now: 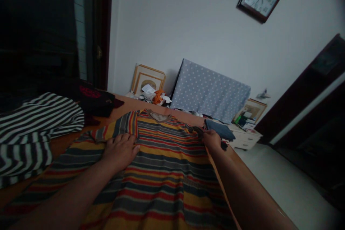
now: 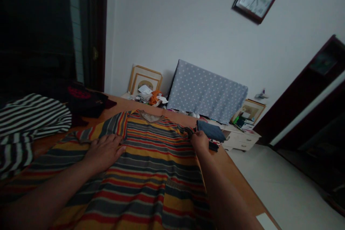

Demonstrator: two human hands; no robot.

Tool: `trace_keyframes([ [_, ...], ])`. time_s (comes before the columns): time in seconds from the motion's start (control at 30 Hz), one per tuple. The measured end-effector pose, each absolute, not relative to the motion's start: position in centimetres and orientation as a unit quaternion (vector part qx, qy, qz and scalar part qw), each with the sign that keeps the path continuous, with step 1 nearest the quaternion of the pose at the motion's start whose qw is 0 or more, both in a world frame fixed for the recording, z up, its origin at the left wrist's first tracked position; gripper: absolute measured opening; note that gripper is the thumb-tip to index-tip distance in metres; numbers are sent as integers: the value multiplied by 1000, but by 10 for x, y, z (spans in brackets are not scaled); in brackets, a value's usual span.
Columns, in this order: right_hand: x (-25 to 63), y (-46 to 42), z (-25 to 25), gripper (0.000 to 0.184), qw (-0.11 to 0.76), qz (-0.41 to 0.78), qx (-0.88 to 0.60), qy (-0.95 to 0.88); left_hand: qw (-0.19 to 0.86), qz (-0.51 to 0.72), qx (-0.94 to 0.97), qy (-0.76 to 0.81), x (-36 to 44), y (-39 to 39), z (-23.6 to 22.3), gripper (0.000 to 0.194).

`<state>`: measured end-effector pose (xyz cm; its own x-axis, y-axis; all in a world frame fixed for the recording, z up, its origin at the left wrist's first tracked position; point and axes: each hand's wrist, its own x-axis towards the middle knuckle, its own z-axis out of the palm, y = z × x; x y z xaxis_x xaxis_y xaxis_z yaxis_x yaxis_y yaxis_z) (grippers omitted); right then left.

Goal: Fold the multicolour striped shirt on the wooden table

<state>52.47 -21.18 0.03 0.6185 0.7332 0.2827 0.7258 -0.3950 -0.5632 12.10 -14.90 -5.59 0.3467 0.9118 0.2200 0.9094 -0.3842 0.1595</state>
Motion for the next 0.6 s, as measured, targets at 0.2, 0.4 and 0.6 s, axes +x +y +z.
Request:
trace_keyframes([
  [0.2, 542, -191, 27, 34, 251, -77, -878, -400, 3, 148, 826, 544, 120, -147, -59, 45],
  [0.4, 554, -185, 36, 35, 250, -78, -892, -370, 13, 144, 824, 548, 121, -148, -57, 45],
  [0.6, 542, -180, 53, 37, 178, -136, -896, -383, 21, 143, 821, 552, 121, -146, -59, 44],
])
